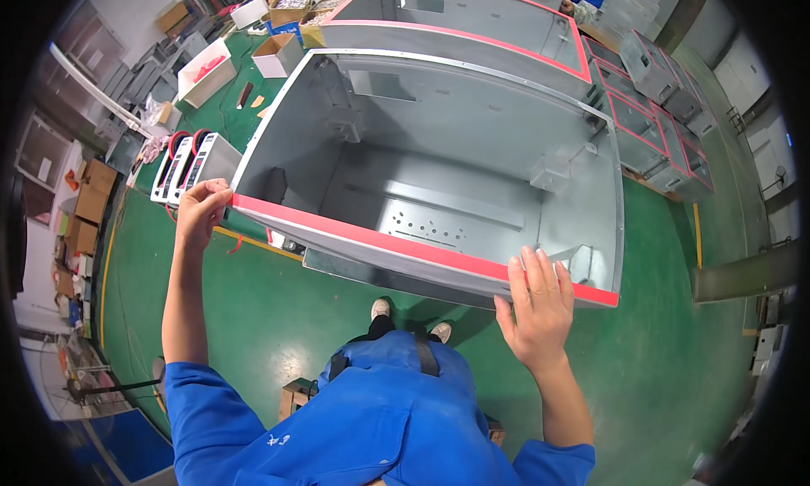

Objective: Apply red adhesive tape to the rims of metal box frames and wipe surfaces clean.

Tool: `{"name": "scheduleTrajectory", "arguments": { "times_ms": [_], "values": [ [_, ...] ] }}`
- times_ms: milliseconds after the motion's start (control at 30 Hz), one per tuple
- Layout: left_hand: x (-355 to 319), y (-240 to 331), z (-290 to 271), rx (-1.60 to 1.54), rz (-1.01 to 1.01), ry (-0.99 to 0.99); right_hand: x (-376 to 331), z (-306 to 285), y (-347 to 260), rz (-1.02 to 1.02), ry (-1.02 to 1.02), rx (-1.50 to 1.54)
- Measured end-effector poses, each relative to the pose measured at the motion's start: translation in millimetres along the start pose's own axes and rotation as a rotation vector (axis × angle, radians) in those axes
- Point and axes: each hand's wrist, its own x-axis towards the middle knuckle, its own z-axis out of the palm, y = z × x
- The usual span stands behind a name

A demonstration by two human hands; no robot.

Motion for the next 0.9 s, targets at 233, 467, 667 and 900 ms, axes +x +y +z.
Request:
{"name": "scheduleTrajectory", "arguments": {
  "times_ms": [233, 467, 667, 900],
  "values": [
    [0.7, -2.4, -0.9, 0.01, 0.012, -0.031, 2.5, -3.8, -2.6, -0.006, -0.023, -0.012],
    [-0.7, 0.1, -1.2, -0.026, 0.003, -0.024, 27.1, -0.1, -26.6, -0.064, -0.056, 0.093],
    [-2.0, 2.9, 1.5, 0.003, 0.008, -0.04, 54.3, 14.8, -50.1, -0.151, -0.046, 0.166],
    [-2.2, 3.3, -1.2, -0.014, -0.003, -0.042, 68.3, 22.8, -66.7, -0.19, -0.069, 0.204]
  ]
}}
